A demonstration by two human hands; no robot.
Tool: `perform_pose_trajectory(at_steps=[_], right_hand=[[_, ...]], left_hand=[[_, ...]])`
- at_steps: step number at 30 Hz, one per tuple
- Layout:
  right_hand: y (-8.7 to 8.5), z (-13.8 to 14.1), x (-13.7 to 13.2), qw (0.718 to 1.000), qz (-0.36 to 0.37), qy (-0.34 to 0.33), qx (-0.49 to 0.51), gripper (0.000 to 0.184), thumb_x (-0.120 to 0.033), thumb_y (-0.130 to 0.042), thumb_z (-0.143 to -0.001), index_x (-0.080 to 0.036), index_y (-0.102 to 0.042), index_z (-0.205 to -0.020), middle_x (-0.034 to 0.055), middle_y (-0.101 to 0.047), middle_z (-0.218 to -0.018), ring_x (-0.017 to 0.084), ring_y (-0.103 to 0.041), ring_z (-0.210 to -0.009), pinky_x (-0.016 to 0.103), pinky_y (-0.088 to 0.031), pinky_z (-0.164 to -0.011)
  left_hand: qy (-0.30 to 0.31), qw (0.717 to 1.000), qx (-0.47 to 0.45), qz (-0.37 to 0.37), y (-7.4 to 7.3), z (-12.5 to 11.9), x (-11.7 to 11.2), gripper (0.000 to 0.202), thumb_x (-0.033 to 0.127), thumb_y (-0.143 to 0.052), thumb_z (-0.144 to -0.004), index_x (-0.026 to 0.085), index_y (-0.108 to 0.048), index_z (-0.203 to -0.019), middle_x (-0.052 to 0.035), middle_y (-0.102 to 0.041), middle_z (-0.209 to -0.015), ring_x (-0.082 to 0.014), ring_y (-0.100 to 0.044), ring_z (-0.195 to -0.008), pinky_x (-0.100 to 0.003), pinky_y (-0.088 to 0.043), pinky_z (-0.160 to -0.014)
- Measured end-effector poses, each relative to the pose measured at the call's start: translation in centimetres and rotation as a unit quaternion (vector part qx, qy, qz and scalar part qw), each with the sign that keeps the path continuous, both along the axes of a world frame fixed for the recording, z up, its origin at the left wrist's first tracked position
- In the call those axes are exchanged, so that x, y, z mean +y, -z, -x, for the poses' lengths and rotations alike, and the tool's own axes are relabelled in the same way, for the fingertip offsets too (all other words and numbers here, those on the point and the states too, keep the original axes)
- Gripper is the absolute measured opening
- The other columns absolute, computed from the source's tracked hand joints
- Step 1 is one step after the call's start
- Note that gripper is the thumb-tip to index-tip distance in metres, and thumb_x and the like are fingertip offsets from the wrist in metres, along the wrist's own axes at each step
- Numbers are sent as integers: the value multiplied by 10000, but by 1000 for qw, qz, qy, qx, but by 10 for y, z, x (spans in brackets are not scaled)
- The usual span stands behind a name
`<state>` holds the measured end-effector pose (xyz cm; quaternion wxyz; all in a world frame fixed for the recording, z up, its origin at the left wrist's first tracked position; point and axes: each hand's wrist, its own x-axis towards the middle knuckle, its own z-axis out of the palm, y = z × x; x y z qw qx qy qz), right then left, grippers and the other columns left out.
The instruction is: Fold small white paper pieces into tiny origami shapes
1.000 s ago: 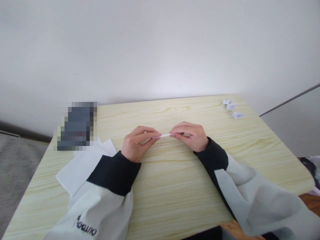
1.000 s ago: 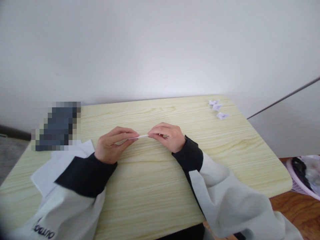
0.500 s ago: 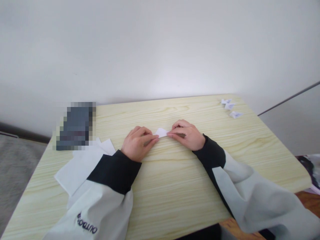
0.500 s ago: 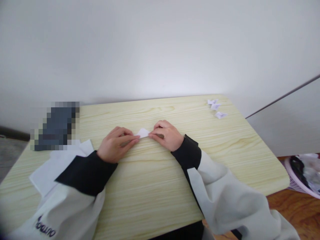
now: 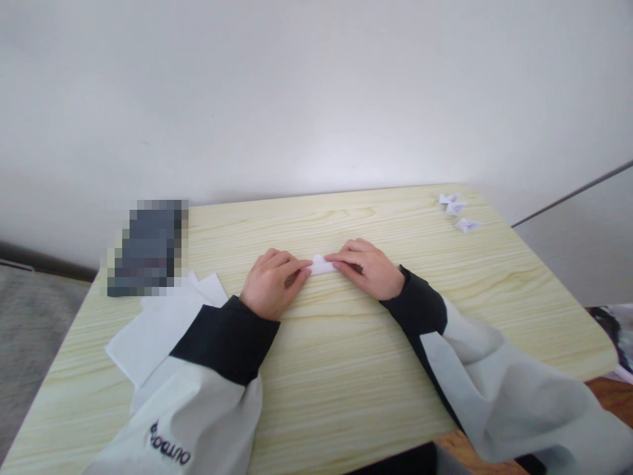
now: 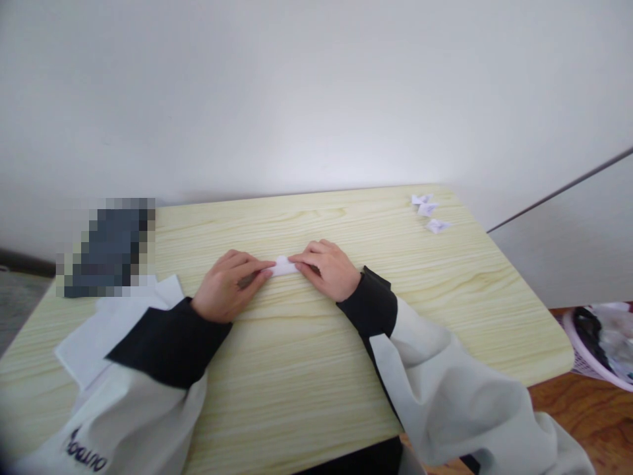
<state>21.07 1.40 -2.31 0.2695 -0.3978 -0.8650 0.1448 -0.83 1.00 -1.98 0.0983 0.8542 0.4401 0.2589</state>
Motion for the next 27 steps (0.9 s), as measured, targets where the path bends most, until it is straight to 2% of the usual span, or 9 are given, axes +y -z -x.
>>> perform_pose_trajectory(at_steps=[8, 17, 20, 23, 27], right_hand=[[0, 3, 0, 1000, -14, 5, 17, 233, -183, -475, -878, -155, -672, -999, 64, -593, -809, 155, -529, -754, 291, -438, -703], [0, 6, -2, 998, 5, 28, 48, 197, -206, -494, -866, -171, -667, -955, 48, -565, -821, 126, -521, -691, 262, -452, -664], [0, 7, -3, 998, -21, 30, 48, 188, -210, -485, -871, -178, -657, -940, 61, -539, -893, 123, -514, -705, 264, -454, -676], [0, 8, -5, 997, -72, -2, 20, 238, -161, -442, -882, -212, -672, -918, 51, -515, -887, 114, -480, -690, 248, -437, -658], [1, 9, -6, 992, -116, -35, -45, 282, -167, -423, -899, -277, -678, -944, 30, -511, -863, 128, -453, -742, 243, -416, -681]], left_hand=[[-8, 999, -32, -20, 1, -1, 1, 223, 285, -532, -833, 175, -717, -889, -59, -649, -721, -197, -501, -782, -338, -454, -756], [-34, 999, -27, 14, 0, -2, 1, 196, 289, -547, -817, 211, -721, -864, -52, -651, -739, -214, -489, -848, -391, -410, -845], [-75, 996, -13, 36, 0, -3, -1, 184, 314, -563, -805, 237, -706, -892, -48, -656, -824, -239, -481, -918, -431, -373, -876], [-114, 992, -3, 59, -2, -4, -2, 208, 343, -582, -789, 256, -679, -951, -45, -651, -905, -271, -458, -982, -465, -343, -878], [-118, 990, 3, 80, -3, -4, -3, 233, 365, -578, -791, 270, -656, -988, -37, -643, -937, -278, -448, -1010, -466, -331, -874]])
